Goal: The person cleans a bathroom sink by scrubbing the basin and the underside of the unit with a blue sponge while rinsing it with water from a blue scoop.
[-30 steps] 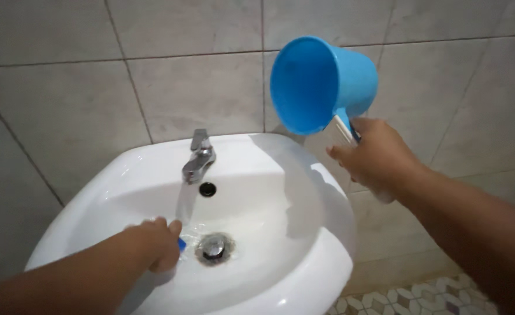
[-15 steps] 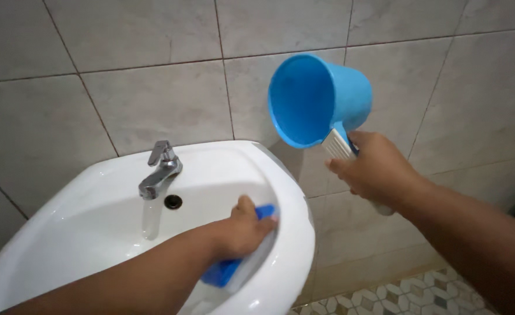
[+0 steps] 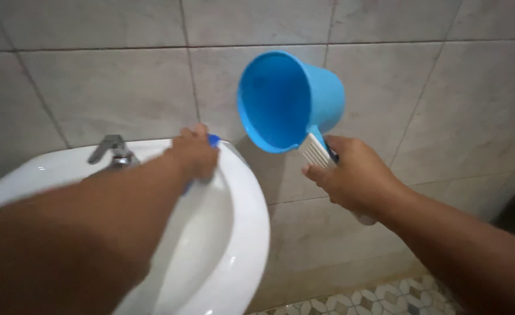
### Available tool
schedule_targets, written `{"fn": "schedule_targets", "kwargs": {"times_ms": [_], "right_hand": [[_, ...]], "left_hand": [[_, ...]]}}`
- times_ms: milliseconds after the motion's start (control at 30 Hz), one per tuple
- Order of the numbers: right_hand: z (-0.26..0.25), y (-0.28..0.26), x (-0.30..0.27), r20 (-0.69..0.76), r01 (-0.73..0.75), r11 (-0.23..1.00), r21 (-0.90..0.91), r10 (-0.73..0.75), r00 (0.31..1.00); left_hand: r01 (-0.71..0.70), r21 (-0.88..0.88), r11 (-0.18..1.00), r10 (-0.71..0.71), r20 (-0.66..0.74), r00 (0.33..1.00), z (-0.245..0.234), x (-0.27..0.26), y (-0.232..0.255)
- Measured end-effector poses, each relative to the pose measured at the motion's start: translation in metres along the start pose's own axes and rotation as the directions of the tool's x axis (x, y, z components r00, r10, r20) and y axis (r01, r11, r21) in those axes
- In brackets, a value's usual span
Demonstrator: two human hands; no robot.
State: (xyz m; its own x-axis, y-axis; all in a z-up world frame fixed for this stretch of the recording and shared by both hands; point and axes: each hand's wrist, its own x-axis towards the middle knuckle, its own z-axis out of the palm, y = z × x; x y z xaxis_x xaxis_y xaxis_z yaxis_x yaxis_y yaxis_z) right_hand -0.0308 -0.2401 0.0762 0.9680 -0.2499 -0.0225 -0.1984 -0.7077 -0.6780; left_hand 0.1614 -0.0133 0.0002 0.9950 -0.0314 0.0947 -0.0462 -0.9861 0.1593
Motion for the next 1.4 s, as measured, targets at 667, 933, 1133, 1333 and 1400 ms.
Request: {"fn": "schedule_targets", "kwargs": {"times_ms": [667, 933, 1133, 1333, 1400], "right_hand": [[-0.017, 0.013, 0.009, 0.044, 0.083, 0.996, -0.03, -0.081, 0.996], [-0.012, -0.002, -0.008, 0.045, 0.122, 0.992, -0.011, -0.122, 0.992], [0.004, -0.026, -0.03, 0.032, 0.126, 0.991, 0.041, -0.127, 0.991], [0.022, -0.043, -0.051, 0.021, 0.121, 0.99, 0.072, -0.123, 0.992], [0.027, -0.047, -0.059, 0.013, 0.115, 0.989, 0.088, -0.117, 0.993]], "left_hand": [[0.233, 0.072, 0.97, -0.232, -0.013, 0.973, -0.012, -0.038, -0.064], [0.025, 0.284, 0.959, -0.02, -0.02, 1.0, -0.004, -0.108, -0.086], [0.038, 0.426, 0.904, -0.116, 0.158, 0.981, -0.018, -0.179, -0.131], [0.124, 0.549, 0.826, -0.349, 0.326, 0.879, -0.059, -0.22, -0.167], [0.081, 0.521, 0.849, -0.329, 0.402, 0.855, -0.059, -0.223, -0.158]]}}
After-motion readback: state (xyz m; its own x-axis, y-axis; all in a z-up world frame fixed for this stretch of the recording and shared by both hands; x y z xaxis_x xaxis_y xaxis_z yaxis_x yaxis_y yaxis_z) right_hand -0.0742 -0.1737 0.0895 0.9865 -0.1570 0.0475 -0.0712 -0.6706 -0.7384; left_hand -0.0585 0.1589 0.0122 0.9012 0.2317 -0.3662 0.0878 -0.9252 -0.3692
